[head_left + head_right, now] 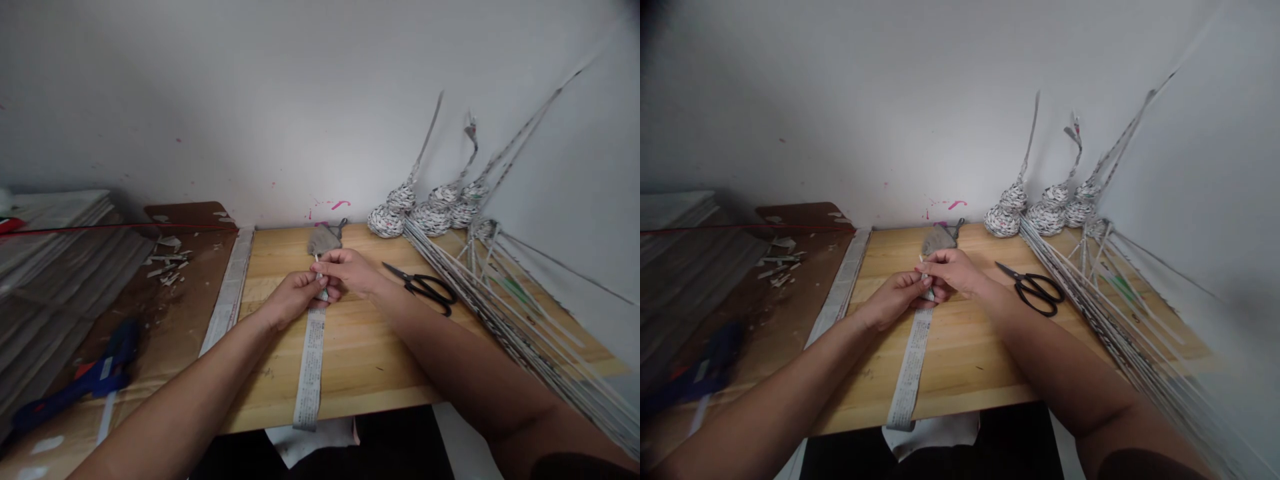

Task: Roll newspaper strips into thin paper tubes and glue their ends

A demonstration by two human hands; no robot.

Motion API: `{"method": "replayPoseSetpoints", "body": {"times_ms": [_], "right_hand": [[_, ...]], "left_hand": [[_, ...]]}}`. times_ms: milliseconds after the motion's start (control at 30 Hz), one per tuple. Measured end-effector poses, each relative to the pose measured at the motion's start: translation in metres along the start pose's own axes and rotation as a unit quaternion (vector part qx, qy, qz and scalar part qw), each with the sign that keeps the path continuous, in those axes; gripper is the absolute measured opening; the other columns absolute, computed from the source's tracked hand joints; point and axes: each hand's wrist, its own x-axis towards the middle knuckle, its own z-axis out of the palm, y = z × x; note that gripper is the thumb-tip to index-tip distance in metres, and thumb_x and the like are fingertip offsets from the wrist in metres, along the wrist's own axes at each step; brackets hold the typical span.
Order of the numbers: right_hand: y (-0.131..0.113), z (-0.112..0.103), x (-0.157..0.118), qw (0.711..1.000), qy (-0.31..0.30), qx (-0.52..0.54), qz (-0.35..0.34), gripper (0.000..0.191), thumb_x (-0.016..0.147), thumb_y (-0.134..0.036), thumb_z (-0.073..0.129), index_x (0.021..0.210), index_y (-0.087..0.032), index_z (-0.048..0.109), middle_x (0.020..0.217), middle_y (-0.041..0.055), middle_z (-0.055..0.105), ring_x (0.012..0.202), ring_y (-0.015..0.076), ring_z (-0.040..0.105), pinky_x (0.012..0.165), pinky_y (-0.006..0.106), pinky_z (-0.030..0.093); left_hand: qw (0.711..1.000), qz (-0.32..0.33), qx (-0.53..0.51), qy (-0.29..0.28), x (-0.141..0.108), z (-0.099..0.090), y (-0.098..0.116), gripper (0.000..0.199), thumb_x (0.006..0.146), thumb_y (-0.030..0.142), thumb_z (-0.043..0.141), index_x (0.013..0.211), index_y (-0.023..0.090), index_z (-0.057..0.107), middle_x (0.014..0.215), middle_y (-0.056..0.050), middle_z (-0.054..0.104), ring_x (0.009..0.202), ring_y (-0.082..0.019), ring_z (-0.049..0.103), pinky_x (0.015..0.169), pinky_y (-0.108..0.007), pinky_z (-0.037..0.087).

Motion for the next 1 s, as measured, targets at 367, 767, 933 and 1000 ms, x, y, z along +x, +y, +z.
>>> {"method": "replayPoseSetpoints", "body": {"times_ms": [367,767,933,1000], "right_hand": [[-0.0006,-0.0029,-0.0008,0.999,-0.044,-0.010,0.019,0.037,0.071,-0.048,0.076,0.077,-0.016,0.058,0.047,-0.0044,0.059,0.033,0.0088,0.052,0.032,0.017,0.039],[-0.0013,-0.0049,0.0007,1.000,-0.022,-0.004,0.019,0.040,0.069,-0.049,0.077,0.081,-0.014,0.063,0.052,-0.0026,0.062,0.034,0.0081,0.052,0.032,0.017,0.039],[-0.0020,-0.0046,0.0027,0.996,0.079,0.023,0.015,0.042,0.060,-0.046,0.084,0.065,-0.018,0.053,0.043,-0.0075,0.052,0.032,0.0057,0.043,0.029,0.016,0.032],[-0.0028,-0.0050,0.0025,0.996,0.085,0.020,0.018,0.043,0.061,-0.048,0.083,0.065,-0.018,0.052,0.042,-0.0082,0.050,0.031,0.0059,0.042,0.029,0.016,0.030]], "left_hand": [[1.000,-0.015,0.001,0.000,-0.0004,0.0004,-0.0006,0.036,0.076,0.047,0.070,0.089,0.014,0.073,0.088,-0.010,0.074,0.083,-0.017,0.066,0.077,-0.031,0.051],[1.000,-0.029,0.003,-0.008,-0.0017,0.0016,0.0016,0.040,0.075,0.050,0.070,0.092,0.014,0.073,0.083,-0.009,0.073,0.081,-0.017,0.066,0.075,-0.030,0.051],[0.999,-0.028,0.015,-0.023,-0.0014,0.0023,-0.0017,0.037,0.079,0.049,0.067,0.093,0.015,0.072,0.083,-0.008,0.073,0.081,-0.016,0.066,0.076,-0.030,0.051],[0.999,-0.025,0.020,-0.027,-0.0011,0.0021,-0.0028,0.038,0.079,0.049,0.066,0.094,0.015,0.072,0.082,-0.007,0.073,0.079,-0.016,0.066,0.075,-0.030,0.051]]}}
